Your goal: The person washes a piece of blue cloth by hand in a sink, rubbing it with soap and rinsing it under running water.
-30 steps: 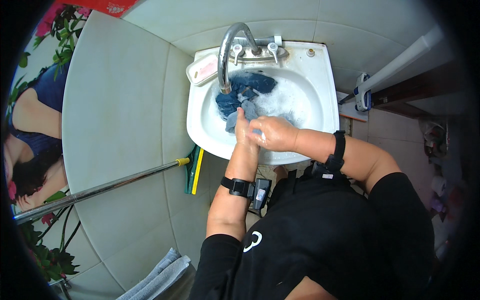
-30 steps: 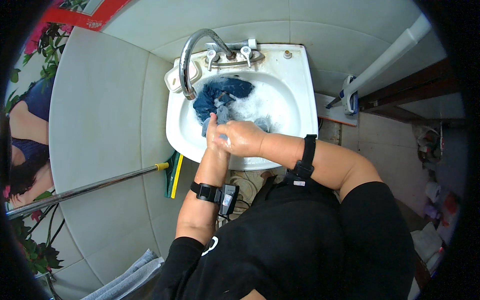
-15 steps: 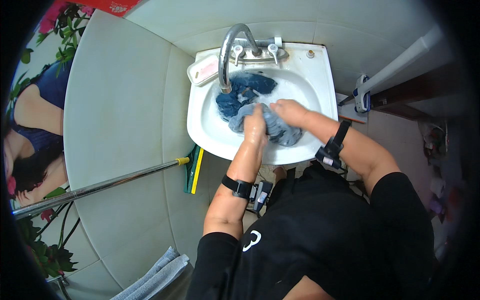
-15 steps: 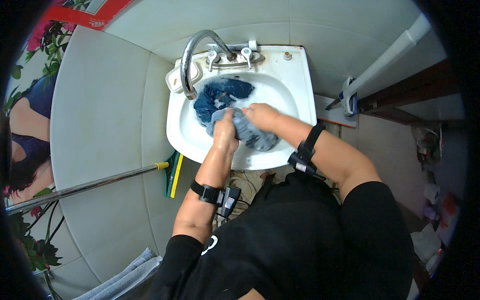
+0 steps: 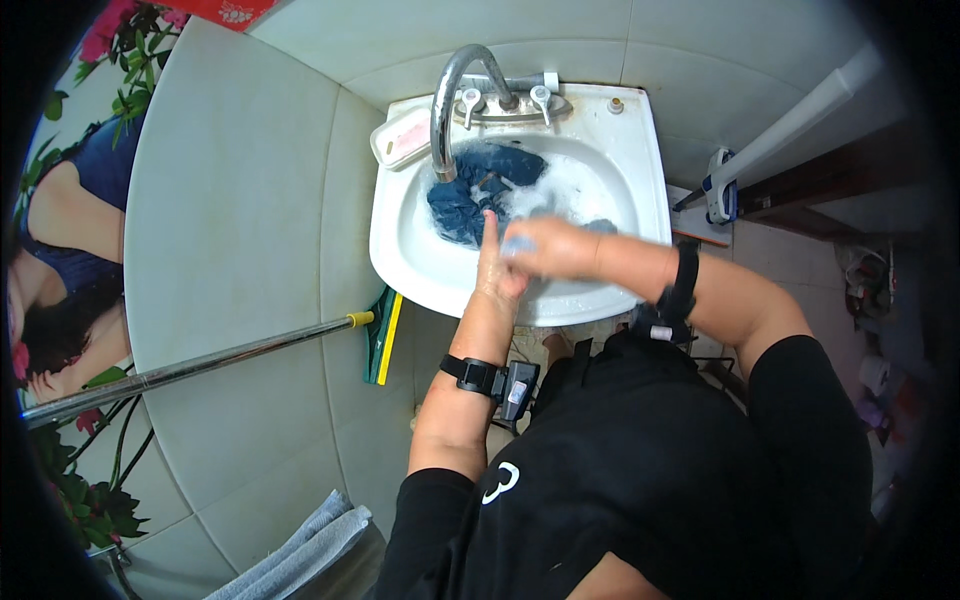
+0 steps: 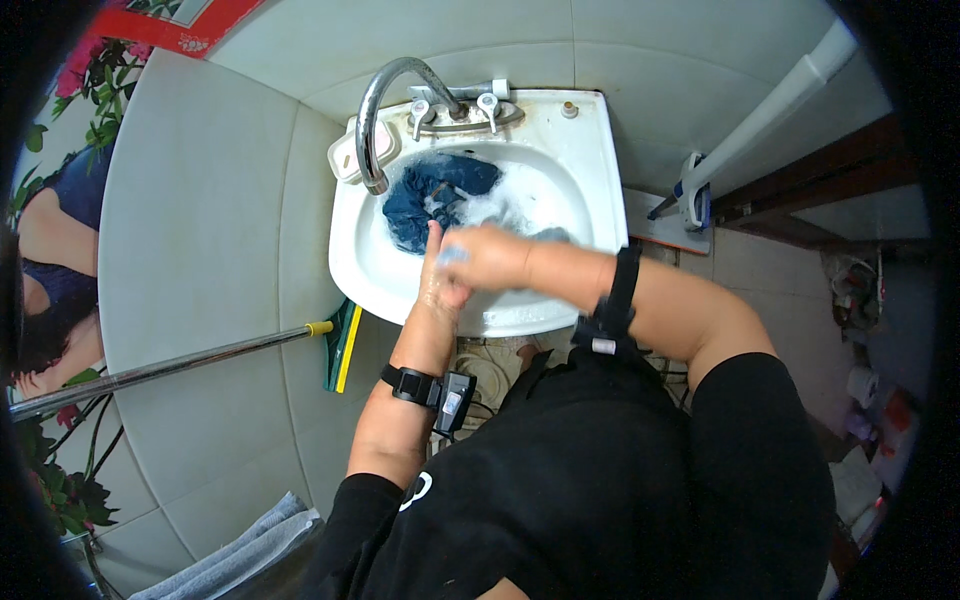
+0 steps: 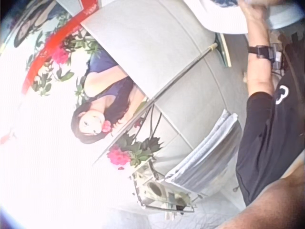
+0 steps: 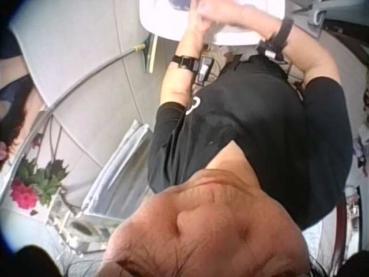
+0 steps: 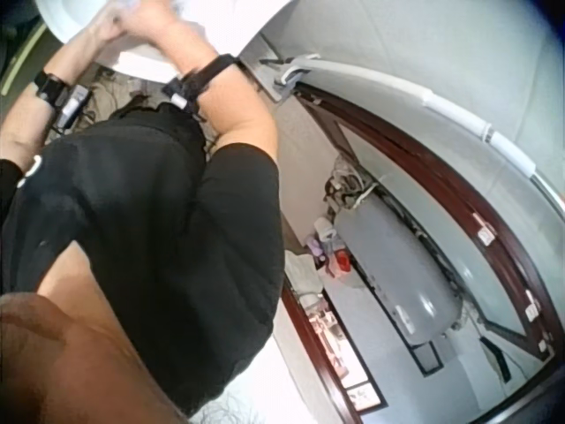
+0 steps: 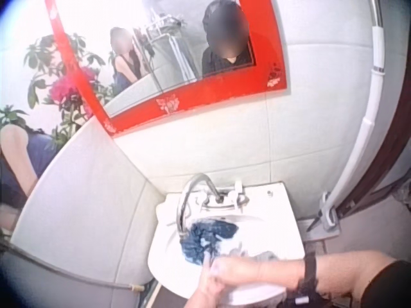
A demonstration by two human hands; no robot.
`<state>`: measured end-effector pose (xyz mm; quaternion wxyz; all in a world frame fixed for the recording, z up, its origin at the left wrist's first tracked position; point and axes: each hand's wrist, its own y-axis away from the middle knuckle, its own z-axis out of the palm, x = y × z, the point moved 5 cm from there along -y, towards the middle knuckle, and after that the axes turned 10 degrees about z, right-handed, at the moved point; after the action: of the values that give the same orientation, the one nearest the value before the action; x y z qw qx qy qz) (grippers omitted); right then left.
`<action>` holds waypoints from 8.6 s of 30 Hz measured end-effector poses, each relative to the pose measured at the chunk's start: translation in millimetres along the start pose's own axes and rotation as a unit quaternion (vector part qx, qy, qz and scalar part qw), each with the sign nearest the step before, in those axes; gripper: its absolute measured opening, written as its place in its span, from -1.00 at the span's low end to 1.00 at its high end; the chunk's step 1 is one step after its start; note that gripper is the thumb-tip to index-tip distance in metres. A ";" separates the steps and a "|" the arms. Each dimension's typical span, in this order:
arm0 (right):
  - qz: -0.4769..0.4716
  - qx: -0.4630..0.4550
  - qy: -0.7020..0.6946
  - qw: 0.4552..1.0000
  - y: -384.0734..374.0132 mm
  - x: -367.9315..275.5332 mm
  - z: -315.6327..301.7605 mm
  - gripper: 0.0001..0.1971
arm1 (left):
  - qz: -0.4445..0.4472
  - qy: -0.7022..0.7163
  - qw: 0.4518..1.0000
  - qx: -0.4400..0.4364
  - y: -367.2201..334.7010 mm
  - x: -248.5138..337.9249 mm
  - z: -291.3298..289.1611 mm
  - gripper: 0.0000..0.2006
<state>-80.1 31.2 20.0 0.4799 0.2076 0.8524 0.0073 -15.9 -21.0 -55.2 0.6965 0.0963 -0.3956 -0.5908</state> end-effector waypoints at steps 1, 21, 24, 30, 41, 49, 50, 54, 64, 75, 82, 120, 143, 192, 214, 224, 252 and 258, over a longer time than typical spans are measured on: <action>-0.055 0.018 0.051 0.997 13.3 -17.0 8.2 -0.70 | -0.056 0.040 0.998 -0.003 3.0 -1.0 5.2 -0.29; 0.329 0.066 -0.488 0.806 -7.7 56.4 -1.4 -0.50 | 0.087 0.034 0.996 -0.007 9.6 29.9 23.0 -0.68; 0.173 -0.022 -0.598 0.782 -26.1 43.5 -13.4 -0.54 | 0.008 -0.057 0.996 -0.060 3.5 33.1 25.8 -0.67; 0.148 0.196 -0.060 0.967 -36.9 82.9 -44.2 -0.60 | 0.447 -0.754 0.481 0.026 -4.7 67.7 33.3 -0.43; 0.232 -0.004 0.203 0.951 -46.8 136.0 18.8 -0.55 | -0.021 -0.918 0.369 -0.145 -60.8 -15.9 0.7 -0.42; 0.224 0.138 0.030 0.964 -59.2 126.0 -7.5 -0.72 | 0.205 -0.702 0.671 -0.125 -70.4 1.2 -8.6 -0.48; 0.197 0.122 -0.011 0.973 -49.3 102.2 -14.6 -0.72 | 0.079 -0.475 0.876 -0.028 -56.7 3.4 7.3 -0.46; 0.113 0.061 -0.057 0.990 -7.9 20.4 -16.0 -0.74 | -0.035 -0.031 0.998 0.044 -25.0 10.2 42.4 -0.41; 0.154 0.084 -0.032 0.984 -21.0 33.8 -18.7 -0.65 | 0.088 -0.103 0.979 0.154 -13.5 -3.9 20.6 -0.64; 0.108 -0.046 -0.266 0.957 13.1 49.8 7.0 -0.63 | 0.158 -0.292 0.940 0.075 14.7 44.9 15.2 -0.73; -0.099 0.142 -0.066 0.983 -14.6 27.4 -15.3 -0.35 | 0.276 -0.424 0.849 -0.151 85.0 87.7 102.0 -0.74; -0.008 -0.061 0.456 0.888 -18.8 1.4 -66.3 -0.69 | 0.198 -0.683 0.677 -0.189 6.3 38.9 72.2 -0.54; -0.329 0.161 0.583 0.725 22.1 -34.0 -49.4 -0.48 | 0.049 -0.462 0.788 -0.404 -5.4 38.3 68.5 -0.75; 0.063 0.103 -0.248 0.961 5.4 20.2 -14.6 -0.65 | 0.051 0.105 0.993 0.008 14.2 5.8 23.1 -0.53; 0.159 0.182 -0.416 0.877 -20.0 53.6 15.6 -0.71 | 0.349 -0.167 0.910 0.150 6.5 16.8 8.1 -0.72; 0.199 0.079 -0.405 0.889 17.2 73.8 -1.8 -0.48 | 0.275 -0.258 0.926 -0.003 10.0 0.0 33.2 -0.63; 0.092 0.287 0.334 0.893 43.9 118.0 -141.2 -0.51 | 0.428 -0.784 0.426 0.143 -25.1 49.7 21.4 -0.45; 0.139 0.256 0.444 0.847 42.7 93.8 -134.8 -0.42 | 0.253 -0.828 0.428 0.259 -32.0 95.3 -14.4 -0.28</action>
<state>-218.5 129.3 25.3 -0.0263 0.4136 0.9085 -0.0534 -31.3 -120.6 -42.4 0.0948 -0.3678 -0.9235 -0.0542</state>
